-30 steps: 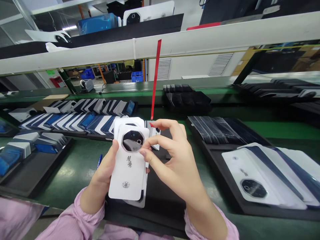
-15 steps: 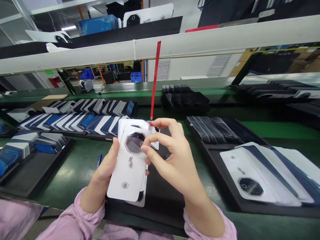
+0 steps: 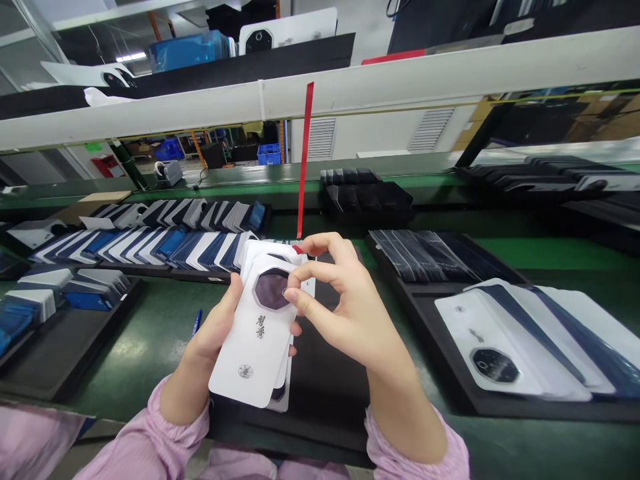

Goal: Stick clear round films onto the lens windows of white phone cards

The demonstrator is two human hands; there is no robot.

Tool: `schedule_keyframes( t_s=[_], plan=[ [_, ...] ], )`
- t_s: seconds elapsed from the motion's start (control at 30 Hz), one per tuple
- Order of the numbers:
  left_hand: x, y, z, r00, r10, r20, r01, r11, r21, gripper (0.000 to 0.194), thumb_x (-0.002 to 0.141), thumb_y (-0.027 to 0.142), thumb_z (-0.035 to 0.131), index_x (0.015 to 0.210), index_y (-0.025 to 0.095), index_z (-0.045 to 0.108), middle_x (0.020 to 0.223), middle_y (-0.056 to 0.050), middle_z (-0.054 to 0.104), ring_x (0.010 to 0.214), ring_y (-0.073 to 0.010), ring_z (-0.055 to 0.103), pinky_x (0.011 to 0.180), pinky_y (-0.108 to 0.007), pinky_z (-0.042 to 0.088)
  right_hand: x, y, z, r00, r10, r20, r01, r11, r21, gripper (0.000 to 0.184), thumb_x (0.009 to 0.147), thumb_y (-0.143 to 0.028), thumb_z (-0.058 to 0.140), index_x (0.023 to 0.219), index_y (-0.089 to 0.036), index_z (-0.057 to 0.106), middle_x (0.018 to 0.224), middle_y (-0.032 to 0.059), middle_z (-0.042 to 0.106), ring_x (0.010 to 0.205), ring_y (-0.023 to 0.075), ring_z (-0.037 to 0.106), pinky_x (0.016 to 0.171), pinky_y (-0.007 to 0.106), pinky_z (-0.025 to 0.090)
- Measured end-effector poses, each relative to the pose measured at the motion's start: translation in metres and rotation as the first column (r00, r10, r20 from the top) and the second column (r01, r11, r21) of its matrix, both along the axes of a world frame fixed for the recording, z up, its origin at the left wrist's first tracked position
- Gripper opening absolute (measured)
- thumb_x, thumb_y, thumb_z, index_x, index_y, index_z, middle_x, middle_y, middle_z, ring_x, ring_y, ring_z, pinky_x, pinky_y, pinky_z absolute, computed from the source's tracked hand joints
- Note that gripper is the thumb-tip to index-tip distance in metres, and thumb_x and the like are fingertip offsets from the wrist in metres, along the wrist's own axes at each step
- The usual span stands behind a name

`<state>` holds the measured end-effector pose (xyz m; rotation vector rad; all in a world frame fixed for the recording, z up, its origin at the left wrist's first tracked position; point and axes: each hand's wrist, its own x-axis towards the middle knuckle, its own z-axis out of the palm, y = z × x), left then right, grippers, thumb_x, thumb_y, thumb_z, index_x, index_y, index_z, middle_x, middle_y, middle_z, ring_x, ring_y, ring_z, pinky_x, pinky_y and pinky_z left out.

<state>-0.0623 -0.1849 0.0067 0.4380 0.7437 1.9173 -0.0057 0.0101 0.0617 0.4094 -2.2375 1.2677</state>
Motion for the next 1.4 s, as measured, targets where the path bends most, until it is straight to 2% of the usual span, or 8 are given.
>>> schedule_keyframes(
  t_s=[0.1,0.23,0.37,0.47,0.83,1.13,1.27,1.4],
  plan=[
    [0.002,0.0,0.001,1.0,0.0,0.004,0.0,1.0,-0.009,0.082,0.087,0.082,0.046,0.124,0.012,0.069,0.102,-0.014,0.076,0.085,-0.0267,0.075,0.08,-0.036,0.059,0.0,-0.002,0.001,0.999,0.005,0.042,-0.005,1.0,-0.014,0.014,0.083,-0.026,0.074,0.07,-0.024,0.07,0.111,0.0093,0.052,0.112,0.0301,0.053,0.058,0.029,0.06],
    [0.003,0.001,-0.003,1.0,0.011,0.011,-0.01,1.0,-0.004,0.084,0.091,0.08,0.041,0.13,0.011,0.065,0.106,-0.017,0.075,0.088,-0.0271,0.073,0.082,-0.039,0.059,-0.001,-0.001,0.0,0.998,0.029,0.06,-0.026,0.998,-0.057,0.014,0.084,-0.027,0.073,0.071,-0.023,0.07,0.11,0.0094,0.05,0.109,0.0296,0.056,0.051,0.026,0.058],
    [0.002,0.002,-0.003,0.999,0.019,0.029,-0.019,1.0,0.016,0.08,0.094,0.076,0.037,0.129,0.01,0.066,0.108,-0.018,0.075,0.093,-0.0271,0.073,0.085,-0.041,0.058,0.001,0.001,0.001,0.999,0.008,-0.047,-0.009,1.0,-0.014,0.014,0.086,-0.027,0.072,0.073,-0.024,0.069,0.108,0.007,0.052,0.105,0.0257,0.056,0.076,0.037,0.059],
    [0.001,0.002,0.001,0.999,0.009,0.036,-0.009,1.0,0.013,0.079,0.093,0.077,0.04,0.125,0.01,0.068,0.105,-0.017,0.076,0.091,-0.0263,0.073,0.085,-0.039,0.058,0.004,0.001,0.003,0.997,0.0,-0.079,0.004,0.999,0.053,0.014,0.087,-0.027,0.07,0.073,-0.023,0.068,0.108,0.0062,0.053,0.107,0.026,0.056,0.093,0.045,0.051],
    [0.003,-0.001,0.004,0.999,-0.026,0.021,0.026,1.0,0.0,0.078,0.086,0.079,0.053,0.123,0.012,0.069,0.102,-0.014,0.077,0.086,-0.0265,0.075,0.082,-0.036,0.058,0.001,-0.003,0.002,0.991,-0.101,-0.088,0.118,0.971,0.209,0.016,0.087,-0.026,0.067,0.072,-0.023,0.068,0.109,0.0072,0.055,0.109,0.0294,0.055,0.096,0.052,0.043],
    [0.006,-0.004,-0.002,0.999,0.033,0.011,-0.032,0.999,-0.03,0.083,0.089,0.081,0.044,0.129,0.011,0.064,0.104,-0.017,0.076,0.087,-0.0282,0.075,0.084,-0.04,0.057,0.007,-0.006,0.002,0.974,-0.141,-0.177,0.185,0.946,0.264,0.008,0.083,-0.024,0.077,0.075,-0.027,0.075,0.114,0.0068,0.053,0.107,0.0299,0.053,0.094,0.053,0.042],
    [0.01,-0.003,0.004,0.995,0.099,-0.016,-0.099,0.995,-0.017,0.072,0.089,0.073,0.057,0.127,0.013,0.065,0.11,-0.015,0.075,0.089,-0.0273,0.074,0.084,-0.039,0.058,0.013,-0.009,0.002,0.957,-0.172,-0.232,0.247,0.905,0.347,0.007,0.079,-0.028,0.083,0.082,-0.03,0.078,0.117,0.0073,0.053,0.109,0.032,0.051,0.094,0.055,0.04],
    [0.014,-0.001,0.01,0.981,0.172,-0.091,-0.177,0.983,-0.05,0.076,0.08,0.069,0.072,0.128,0.012,0.064,0.115,-0.017,0.074,0.098,-0.0341,0.074,0.087,-0.042,0.058,0.018,-0.015,0.0,0.948,-0.155,-0.277,0.27,0.855,0.444,0.011,0.081,-0.03,0.083,0.091,-0.032,0.078,0.123,0.0087,0.053,0.114,0.0348,0.048,0.094,0.057,0.039]
  ],
)
